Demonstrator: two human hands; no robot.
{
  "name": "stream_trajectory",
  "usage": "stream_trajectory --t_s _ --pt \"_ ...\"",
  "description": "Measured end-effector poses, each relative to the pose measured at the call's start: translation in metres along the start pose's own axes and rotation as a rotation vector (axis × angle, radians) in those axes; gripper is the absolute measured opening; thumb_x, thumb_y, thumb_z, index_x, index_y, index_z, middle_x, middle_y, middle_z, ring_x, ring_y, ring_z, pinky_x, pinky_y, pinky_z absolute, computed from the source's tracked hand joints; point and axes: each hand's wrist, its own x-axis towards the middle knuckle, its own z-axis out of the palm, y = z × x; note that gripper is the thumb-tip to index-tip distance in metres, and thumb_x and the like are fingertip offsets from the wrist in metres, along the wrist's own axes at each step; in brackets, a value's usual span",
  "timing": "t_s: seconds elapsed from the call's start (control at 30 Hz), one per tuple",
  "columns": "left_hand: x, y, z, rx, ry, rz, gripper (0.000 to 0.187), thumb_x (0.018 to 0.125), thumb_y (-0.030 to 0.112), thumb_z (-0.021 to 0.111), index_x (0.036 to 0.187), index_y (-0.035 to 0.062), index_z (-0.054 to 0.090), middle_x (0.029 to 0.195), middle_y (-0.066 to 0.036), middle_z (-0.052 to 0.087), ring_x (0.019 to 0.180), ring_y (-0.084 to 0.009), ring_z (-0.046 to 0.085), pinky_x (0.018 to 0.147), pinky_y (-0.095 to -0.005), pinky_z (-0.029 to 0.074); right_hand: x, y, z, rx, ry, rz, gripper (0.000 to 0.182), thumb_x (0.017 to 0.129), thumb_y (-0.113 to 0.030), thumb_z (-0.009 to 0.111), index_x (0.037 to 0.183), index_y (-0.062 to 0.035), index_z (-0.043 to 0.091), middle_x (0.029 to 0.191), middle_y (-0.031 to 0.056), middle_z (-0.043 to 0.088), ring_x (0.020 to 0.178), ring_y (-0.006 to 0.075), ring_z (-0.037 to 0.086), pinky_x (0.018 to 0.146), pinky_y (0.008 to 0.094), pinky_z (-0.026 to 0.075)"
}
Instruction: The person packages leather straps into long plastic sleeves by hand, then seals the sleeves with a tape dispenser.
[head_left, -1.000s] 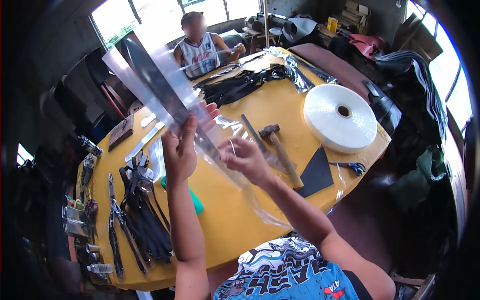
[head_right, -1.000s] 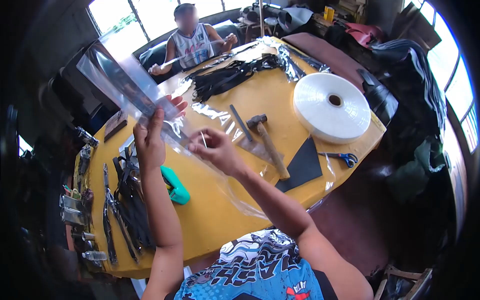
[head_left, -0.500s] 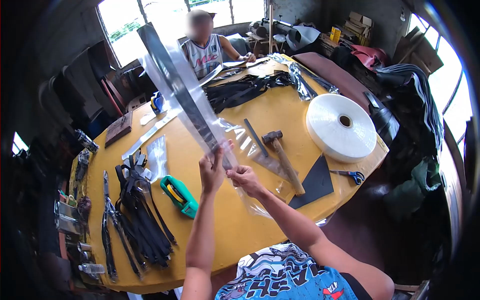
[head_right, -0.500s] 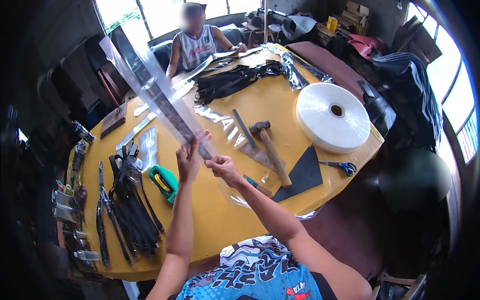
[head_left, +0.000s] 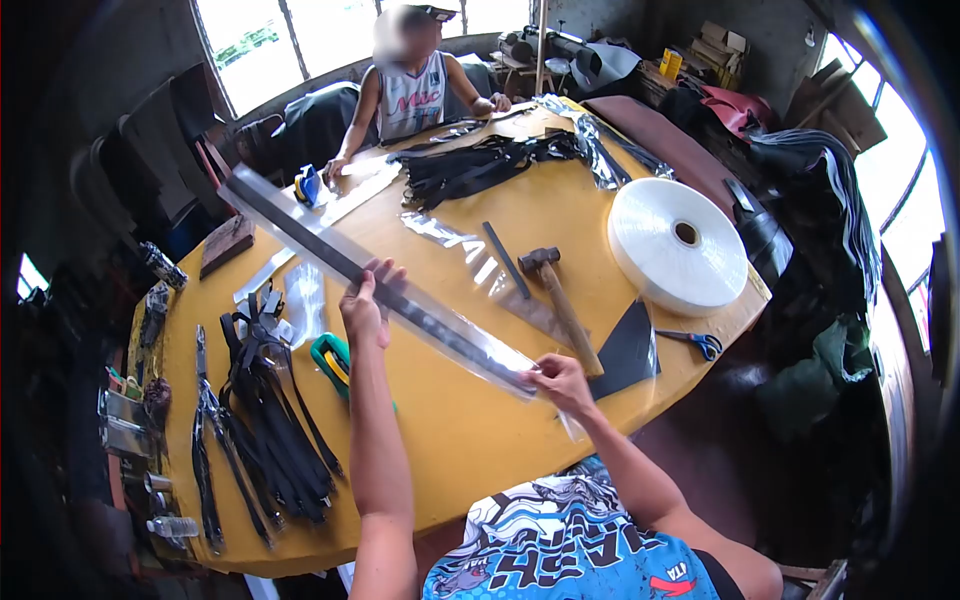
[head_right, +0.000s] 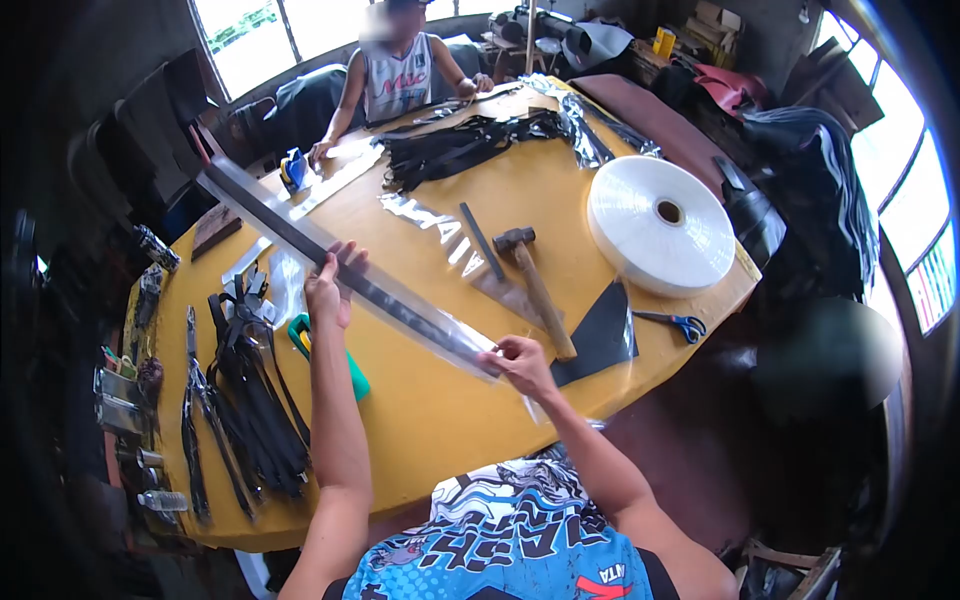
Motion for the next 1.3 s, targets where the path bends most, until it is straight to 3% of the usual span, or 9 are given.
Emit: stream_trajectory --t_s 0.3,0.57,0.67,0.73,0.87,0.97,1.1,1.2,1.3 --pt "0.0 -0.067 -0.038 -0.046 -0.008 -0.238 0.027 0.096 0.01 0.033 0.112 -0.009 0.042 0.112 -0.021 0.053 0.097 -0.0379 0.057 0.085 -0.046 0.05 -0.082 -0.029 -0.066 -0.133 0.138 0.05 0.024 0.073 -0.022 0.076 0.078 -0.0037 0.061 0.052 -0.0095 0.039 0.047 -0.0002 0.028 0.042 0.0192 0.019" --pt "0.005 -0.093 -0.04 -0.009 -0.014 -0.313 0.03 0.097 0.01 0.027 0.115 -0.0104 0.039 0.114 -0.021 0.052 0.099 -0.0347 0.056 0.089 -0.0471 0.047 -0.11 -0.041 -0.091 -0.18 -0.006 0.268 0.03 0.076 -0.022 0.073 0.095 -0.0031 0.062 0.051 -0.0077 0.035 0.046 0.0021 0.029 0.043 0.0222 0.023" --pt "-0.004 -0.095 -0.036 -0.008 -0.008 -0.34 0.031 0.097 0.012 0.027 0.115 -0.0091 0.039 0.116 -0.02 0.052 0.105 -0.0353 0.054 0.094 -0.049 0.043 -0.107 -0.031 -0.099 -0.106 -0.087 0.293 0.029 0.078 -0.016 0.07 0.102 -0.0022 0.059 0.055 -0.0046 0.047 0.05 0.0034 0.041 0.048 0.0204 0.034" --pt "-0.006 -0.099 -0.039 -0.022 0.004 -0.355 0.031 0.097 0.012 0.029 0.113 -0.0106 0.042 0.113 -0.02 0.053 0.099 -0.0348 0.056 0.088 -0.0473 0.048 -0.106 -0.027 -0.101 -0.045 -0.279 0.247 0.042 0.079 -0.005 0.063 0.118 -0.0028 0.049 0.08 0.0051 0.061 0.067 0.0095 0.056 0.064 0.0229 0.046" --pt "-0.008 -0.109 -0.044 0.004 -0.003 -0.354 0.031 0.097 0.012 0.029 0.113 -0.0114 0.041 0.111 -0.021 0.054 0.097 -0.0351 0.057 0.085 -0.0468 0.049 -0.096 -0.029 -0.095 -0.228 -0.386 0.129 0.068 0.074 0.0 0.056 0.136 -0.0066 0.029 0.117 0.0154 0.051 0.109 0.0193 0.05 0.096 0.0322 0.039" --pt "-0.012 -0.11 -0.04 0.011 0.036 -0.382 0.031 0.097 0.012 0.029 0.113 -0.0113 0.041 0.109 -0.02 0.055 0.097 -0.0353 0.057 0.085 -0.0469 0.049 -0.088 -0.026 -0.087 0.058 -0.409 0.05 0.072 0.074 -0.005 0.062 0.137 -0.008 0.028 0.119 0.0114 0.049 0.12 0.0197 0.04 0.101 0.0328 0.032" --pt "0.013 -0.143 -0.091 0.016 -0.163 -0.411 0.035 0.095 0.014 0.035 0.118 -0.009 0.046 0.113 -0.02 0.055 0.101 -0.0305 0.056 0.088 -0.0435 0.047 -0.077 -0.022 -0.068 -0.213 -0.203 0.078 0.075 0.073 -0.028 0.074 0.133 -0.0053 0.035 0.111 0.0127 0.056 0.103 0.0216 0.054 0.091 0.0327 0.042" --pt "-0.005 -0.131 -0.071 0.135 -0.184 -0.465 0.038 0.094 0.018 0.037 0.123 -0.0056 0.046 0.122 -0.017 0.052 0.11 -0.0307 0.05 0.093 -0.0452 0.042 -0.069 -0.004 -0.057 -0.408 -0.11 -0.014 0.067 0.07 -0.047 0.07 0.119 -0.0051 0.052 0.094 0.0149 0.062 0.087 0.023 0.061 0.076 0.0323 0.048" --pt "0.007 -0.136 -0.092 0.421 -0.32 -0.468 0.04 0.093 0.026 0.041 0.125 0.0024 0.048 0.122 -0.015 0.052 0.111 -0.0241 0.05 0.088 -0.0351 0.046 -0.077 0.003 -0.058 -0.382 -0.004 0.006 0.05 0.071 -0.046 0.068 0.097 -0.0037 0.063 0.084 0.0187 0.062 0.079 0.03 0.061 0.07 0.0366 0.048"
